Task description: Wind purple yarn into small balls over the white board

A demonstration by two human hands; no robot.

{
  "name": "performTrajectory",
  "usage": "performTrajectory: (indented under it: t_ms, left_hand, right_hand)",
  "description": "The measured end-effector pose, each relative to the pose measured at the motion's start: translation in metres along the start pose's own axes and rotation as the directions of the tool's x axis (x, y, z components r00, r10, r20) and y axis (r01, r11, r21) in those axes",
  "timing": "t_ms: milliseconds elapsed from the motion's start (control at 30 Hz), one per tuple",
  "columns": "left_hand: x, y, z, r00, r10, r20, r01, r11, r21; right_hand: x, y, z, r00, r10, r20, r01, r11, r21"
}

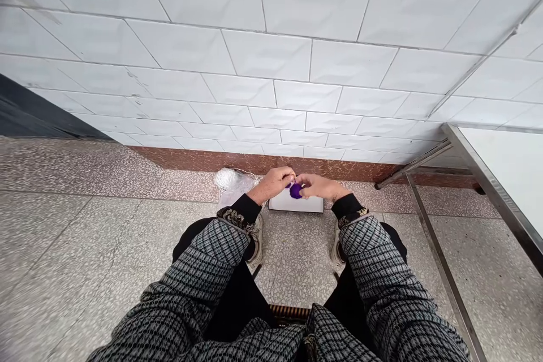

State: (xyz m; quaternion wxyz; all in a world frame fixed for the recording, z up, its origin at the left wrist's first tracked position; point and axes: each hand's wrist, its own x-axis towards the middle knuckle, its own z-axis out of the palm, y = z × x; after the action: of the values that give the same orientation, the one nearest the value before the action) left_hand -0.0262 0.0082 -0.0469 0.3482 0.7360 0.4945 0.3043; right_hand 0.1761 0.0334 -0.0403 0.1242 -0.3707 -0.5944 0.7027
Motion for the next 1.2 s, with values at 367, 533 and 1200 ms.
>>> performTrajectory:
  t_ms: [367, 533, 1200]
  left_hand:
    - [-0.005, 0.001, 0.012, 0.972, 0.067, 0.226, -0.066, 0.998, -0.011]
    - [-0.006, 0.001, 0.006, 0.984, 0.127, 0.124, -0.129, 0.992, 0.01]
    - [-0.005, 0.005, 0.009, 0.977, 0.05, 0.207, -0.049, 0.999, -0.014]
  right_hand:
    - [0.008, -0.006, 0.001, 0.877, -0.144, -0.458, 0.346, 0.85, 0.398]
    - [0.009, 0.0, 0.001, 0.924, -0.061, -0.377, 0.087, 0.995, 0.051]
    - [0.011, 0.003, -0.001, 0.875, -0.069, -0.479, 0.133, 0.986, 0.101]
